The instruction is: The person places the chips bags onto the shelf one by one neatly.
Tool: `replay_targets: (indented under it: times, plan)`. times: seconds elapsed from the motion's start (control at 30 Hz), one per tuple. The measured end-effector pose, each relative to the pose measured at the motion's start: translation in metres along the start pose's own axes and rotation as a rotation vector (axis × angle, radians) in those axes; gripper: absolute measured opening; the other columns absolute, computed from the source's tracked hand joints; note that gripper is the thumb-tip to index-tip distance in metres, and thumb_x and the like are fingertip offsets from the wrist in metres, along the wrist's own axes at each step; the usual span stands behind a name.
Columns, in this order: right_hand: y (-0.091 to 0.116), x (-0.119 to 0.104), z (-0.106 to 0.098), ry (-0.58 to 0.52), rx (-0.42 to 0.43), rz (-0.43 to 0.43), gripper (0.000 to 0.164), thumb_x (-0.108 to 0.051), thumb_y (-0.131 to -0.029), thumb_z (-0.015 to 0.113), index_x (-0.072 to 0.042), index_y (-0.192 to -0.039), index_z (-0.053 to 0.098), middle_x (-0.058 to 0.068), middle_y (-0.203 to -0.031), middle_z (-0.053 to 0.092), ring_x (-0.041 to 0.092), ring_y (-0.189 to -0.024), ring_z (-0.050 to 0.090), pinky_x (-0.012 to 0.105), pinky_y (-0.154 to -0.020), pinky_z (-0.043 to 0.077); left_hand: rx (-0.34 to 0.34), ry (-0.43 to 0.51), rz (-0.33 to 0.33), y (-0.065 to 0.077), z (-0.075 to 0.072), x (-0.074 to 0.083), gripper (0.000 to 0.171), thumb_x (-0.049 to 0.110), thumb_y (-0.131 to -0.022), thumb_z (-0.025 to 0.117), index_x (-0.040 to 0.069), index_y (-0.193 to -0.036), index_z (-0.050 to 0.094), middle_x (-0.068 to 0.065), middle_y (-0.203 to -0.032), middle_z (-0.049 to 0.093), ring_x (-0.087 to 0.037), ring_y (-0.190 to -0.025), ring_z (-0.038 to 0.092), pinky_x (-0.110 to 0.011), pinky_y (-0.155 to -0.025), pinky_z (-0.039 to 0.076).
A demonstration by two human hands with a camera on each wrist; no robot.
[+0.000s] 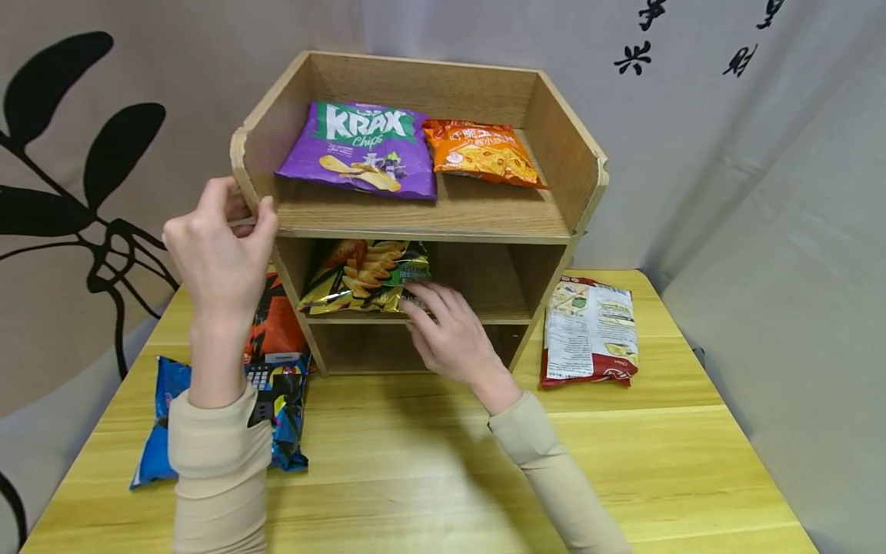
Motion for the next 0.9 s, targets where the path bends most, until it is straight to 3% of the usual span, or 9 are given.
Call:
replay_targets:
  times: [0.2,0.33,0.43,0.53,0.7,0.83,0.9]
  plan:
    - [0.034,0.029,-0.020,0.017,0.248,0.039,0.020,-0.003,-0.084,0.048,-0.002,-0.096,0.064,0.015,-0.098,0.065,0.029,-0.088,0.061,0.039,-0.075,0.051,-0.004,0.004,0.003,0.000,0.000,0.000,0.026,0.016,-0.088,0.059,-0.005,-0.101,0.065,-0.019,-0.091,0.074,-0.036,-0.074,0.072,0.008,-0.064,0.026]
    - [0.066,0.055,-0.028,0.027,0.334,0.131,0.015,0.003,-0.078,0.048,0.000,-0.082,0.062,0.015,-0.083,0.062,0.031,-0.072,0.057,0.041,-0.065,0.047,0.003,0.008,0.011,0.000,0.000,0.000,0.025,0.016,-0.088,0.059,-0.005,-0.101,0.065,-0.019,-0.091,0.074,-0.037,-0.075,0.071,0.008,-0.064,0.025]
    - [0.086,0.066,-0.029,0.024,0.316,0.154,0.013,0.005,-0.076,0.047,0.000,-0.074,0.059,0.014,-0.078,0.060,0.029,-0.066,0.055,0.039,-0.061,0.046,0.007,0.007,0.010,0.000,0.000,0.000,0.025,0.016,-0.088,0.059,-0.005,-0.100,0.065,-0.018,-0.090,0.074,-0.038,-0.074,0.071,0.008,-0.064,0.025]
    - [0.099,0.071,-0.033,0.002,0.347,0.152,0.013,0.005,-0.072,0.046,-0.001,-0.068,0.057,0.012,-0.073,0.058,0.028,-0.063,0.053,0.037,-0.058,0.045,-0.005,0.009,0.011,0.000,0.000,0.001,0.025,0.016,-0.088,0.059,-0.006,-0.100,0.065,-0.019,-0.090,0.074,-0.037,-0.075,0.071,0.008,-0.064,0.025]
    - [0.120,0.084,-0.038,-0.032,0.396,0.229,0.014,0.004,-0.070,0.042,0.001,-0.064,0.055,0.013,-0.067,0.053,0.028,-0.059,0.049,0.036,-0.055,0.040,-0.011,0.006,0.033,0.000,0.001,0.002,0.026,0.016,-0.089,0.058,-0.007,-0.099,0.064,-0.021,-0.091,0.073,-0.037,-0.075,0.071,0.008,-0.065,0.026]
    - [0.133,0.099,-0.034,-0.003,0.284,0.309,0.014,0.003,-0.073,0.045,0.000,-0.066,0.057,0.013,-0.069,0.053,0.029,-0.061,0.051,0.037,-0.055,0.043,-0.002,0.005,0.013,0.000,-0.001,0.001,0.026,0.016,-0.089,0.058,-0.006,-0.100,0.064,-0.019,-0.092,0.074,-0.037,-0.076,0.071,0.008,-0.064,0.026]
    - [0.141,0.108,-0.030,0.020,0.184,0.399,0.012,0.003,-0.074,0.048,-0.001,-0.067,0.058,0.014,-0.072,0.056,0.031,-0.065,0.053,0.040,-0.059,0.044,-0.005,0.009,0.004,0.000,-0.001,0.001,0.026,0.016,-0.088,0.058,-0.006,-0.100,0.064,-0.019,-0.092,0.074,-0.036,-0.076,0.072,0.009,-0.064,0.026]
Point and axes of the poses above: each hand's wrist, its own y-axis away from the middle knuckle, its own z-axis out of the palm, x = y × z, the point moved 5 cm from there along -y, towards the middle knuckle
